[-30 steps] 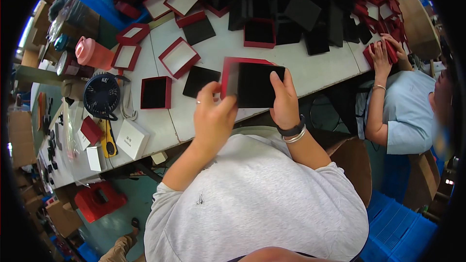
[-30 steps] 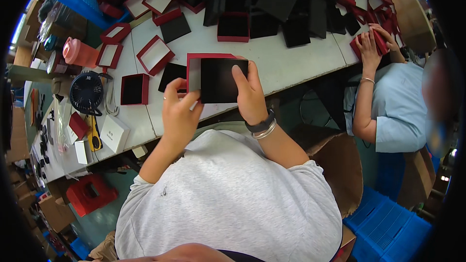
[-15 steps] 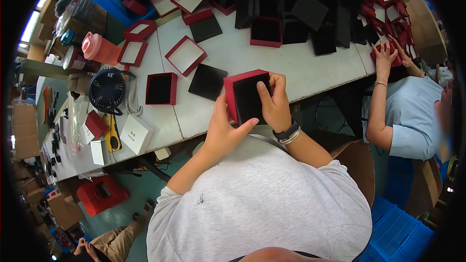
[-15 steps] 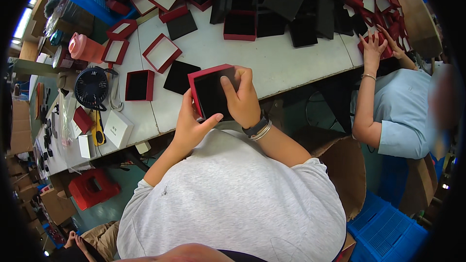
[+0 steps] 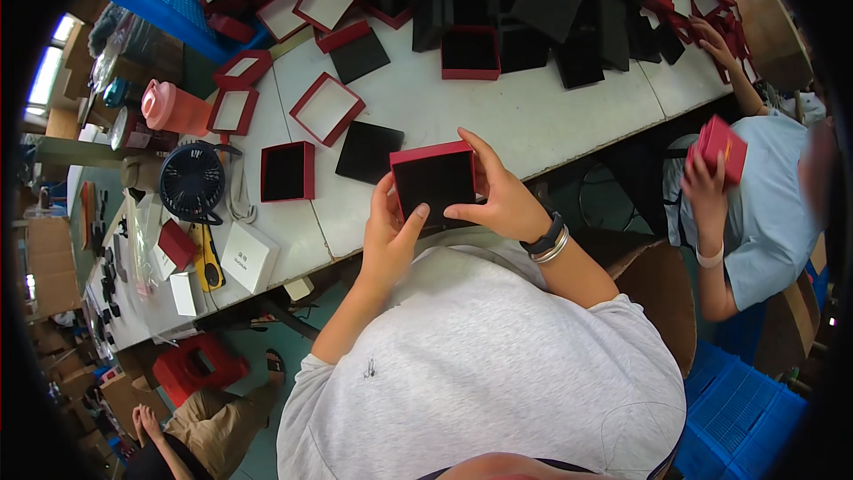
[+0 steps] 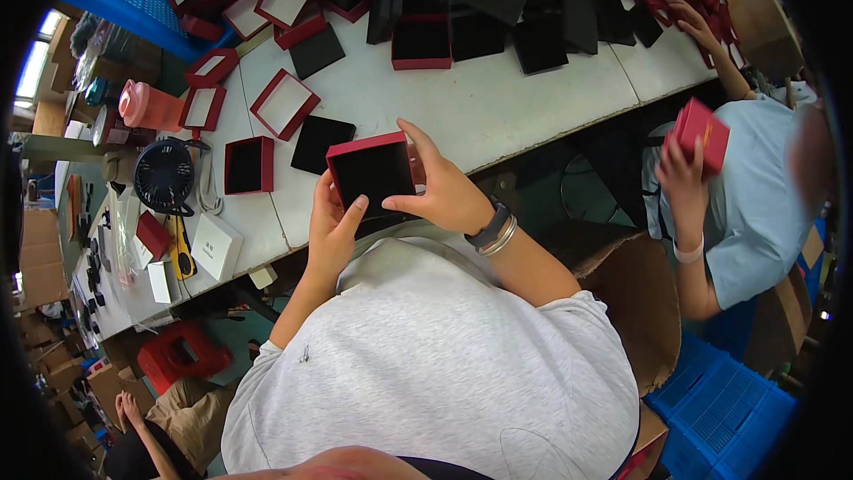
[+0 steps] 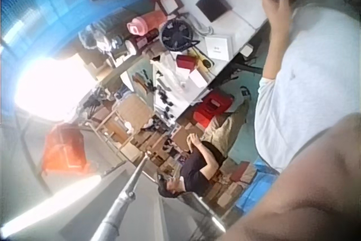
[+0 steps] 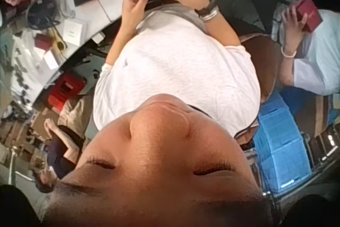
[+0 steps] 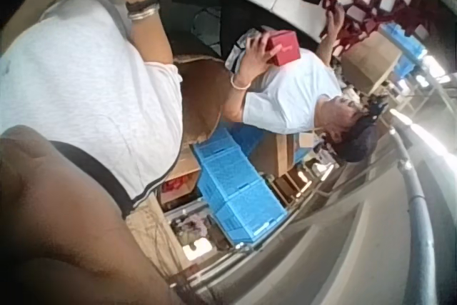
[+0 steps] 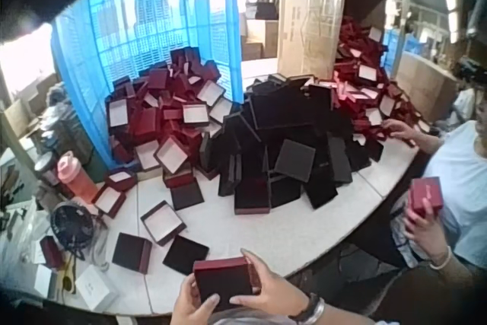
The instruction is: Placing foam inserts into jewelry boxes and organizing them on a workbench.
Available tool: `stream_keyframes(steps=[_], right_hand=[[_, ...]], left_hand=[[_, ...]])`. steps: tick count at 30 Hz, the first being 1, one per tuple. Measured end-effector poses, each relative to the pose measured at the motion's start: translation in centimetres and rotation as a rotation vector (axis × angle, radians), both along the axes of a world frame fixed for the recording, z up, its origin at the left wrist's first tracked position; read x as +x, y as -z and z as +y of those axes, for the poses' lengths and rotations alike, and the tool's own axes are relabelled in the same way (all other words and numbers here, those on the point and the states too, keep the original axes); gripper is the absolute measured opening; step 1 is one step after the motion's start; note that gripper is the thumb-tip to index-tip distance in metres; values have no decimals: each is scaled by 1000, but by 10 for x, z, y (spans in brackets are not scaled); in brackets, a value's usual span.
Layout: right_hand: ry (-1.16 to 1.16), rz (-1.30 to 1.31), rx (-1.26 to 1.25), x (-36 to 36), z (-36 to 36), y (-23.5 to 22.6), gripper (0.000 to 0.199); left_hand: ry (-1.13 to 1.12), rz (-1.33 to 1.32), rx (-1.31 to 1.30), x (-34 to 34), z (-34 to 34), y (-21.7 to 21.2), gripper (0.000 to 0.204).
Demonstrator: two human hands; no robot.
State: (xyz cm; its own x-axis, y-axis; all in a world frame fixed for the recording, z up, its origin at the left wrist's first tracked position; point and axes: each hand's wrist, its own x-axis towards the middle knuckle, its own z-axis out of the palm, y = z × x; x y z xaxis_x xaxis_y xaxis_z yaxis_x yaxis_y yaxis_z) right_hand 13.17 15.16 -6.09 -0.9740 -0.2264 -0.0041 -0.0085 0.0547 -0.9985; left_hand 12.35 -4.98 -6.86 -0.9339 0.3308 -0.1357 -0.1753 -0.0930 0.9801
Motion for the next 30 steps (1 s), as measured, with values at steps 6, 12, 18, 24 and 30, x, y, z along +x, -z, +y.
stream_keyframes(steps=[6, 12, 18, 24, 30], right_hand=[[102, -5, 41, 1, -6, 5, 100], [16, -8, -29, 5, -9, 4, 96], [104, -28, 44, 7, -5, 7, 89], [441, 181, 345, 12, 49, 20, 79], [706, 74, 754, 25, 83, 21, 79]], left_hand=[[57, 60, -73, 2, 3, -11, 74], [-60, -70, 138, -1, -1, 3, 61], [2, 237, -476, -10, 0, 4, 53], [-50, 550, -595, -46, -3, -12, 53], [-398, 846, -1508, -114, -41, -9, 32]])
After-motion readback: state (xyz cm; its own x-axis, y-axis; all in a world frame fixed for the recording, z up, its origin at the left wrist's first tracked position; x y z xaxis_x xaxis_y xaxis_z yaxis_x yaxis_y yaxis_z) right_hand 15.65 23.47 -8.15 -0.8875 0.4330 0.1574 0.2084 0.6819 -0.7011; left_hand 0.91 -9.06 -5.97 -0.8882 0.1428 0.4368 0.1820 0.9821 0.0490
